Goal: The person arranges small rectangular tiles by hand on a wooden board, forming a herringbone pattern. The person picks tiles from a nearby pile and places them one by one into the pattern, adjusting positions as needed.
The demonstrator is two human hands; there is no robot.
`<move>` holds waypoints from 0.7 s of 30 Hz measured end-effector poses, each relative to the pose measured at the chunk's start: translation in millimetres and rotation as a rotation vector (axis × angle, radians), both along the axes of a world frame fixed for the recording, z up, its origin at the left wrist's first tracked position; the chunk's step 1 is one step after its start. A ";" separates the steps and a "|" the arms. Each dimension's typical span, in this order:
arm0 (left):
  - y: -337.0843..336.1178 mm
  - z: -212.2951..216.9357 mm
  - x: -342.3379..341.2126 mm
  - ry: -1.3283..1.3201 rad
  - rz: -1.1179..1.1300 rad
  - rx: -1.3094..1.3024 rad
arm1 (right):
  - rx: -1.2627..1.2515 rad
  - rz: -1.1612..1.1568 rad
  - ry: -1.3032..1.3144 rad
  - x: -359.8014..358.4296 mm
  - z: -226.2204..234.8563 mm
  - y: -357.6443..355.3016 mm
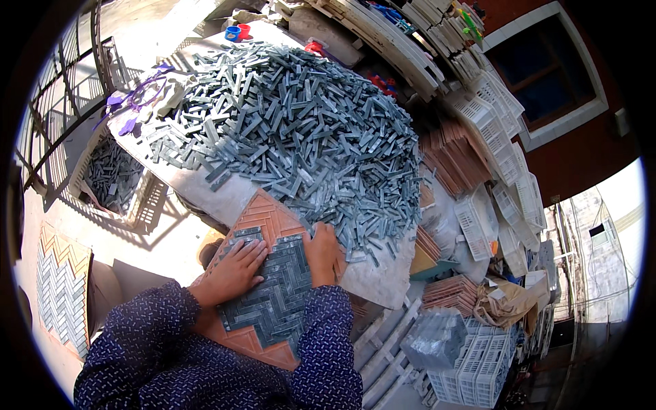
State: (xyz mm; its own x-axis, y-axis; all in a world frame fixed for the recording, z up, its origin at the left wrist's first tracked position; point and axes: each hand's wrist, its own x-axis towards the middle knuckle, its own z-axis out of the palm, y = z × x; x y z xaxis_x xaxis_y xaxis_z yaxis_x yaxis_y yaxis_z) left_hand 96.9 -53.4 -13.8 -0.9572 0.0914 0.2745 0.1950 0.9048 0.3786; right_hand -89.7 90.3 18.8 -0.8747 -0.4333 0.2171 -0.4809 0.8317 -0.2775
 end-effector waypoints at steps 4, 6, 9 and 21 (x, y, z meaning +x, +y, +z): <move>0.1 -0.9 -0.2 0.000 0.000 0.043 | -0.015 0.053 0.025 -1.7 -1.1 -1.5; 1.1 -0.9 -0.3 0.005 0.002 0.059 | -0.141 0.055 -0.014 4.7 1.7 -6.5; 3.1 -3.2 1.2 0.023 0.018 0.073 | -0.406 0.130 -0.320 17.4 1.8 -30.3; -2.9 -4.6 3.1 0.164 0.118 0.310 | -0.488 0.093 -0.438 33.6 -12.6 -32.1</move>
State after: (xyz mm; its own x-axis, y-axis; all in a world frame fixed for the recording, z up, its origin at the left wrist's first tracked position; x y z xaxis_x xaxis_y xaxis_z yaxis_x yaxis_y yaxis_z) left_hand 100.0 -56.3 -18.4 -0.8972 -0.1288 0.4224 0.1767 0.7720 0.6106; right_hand -56.1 58.2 6.2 -0.8907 -0.4528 0.0406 -0.3015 0.5216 -0.7982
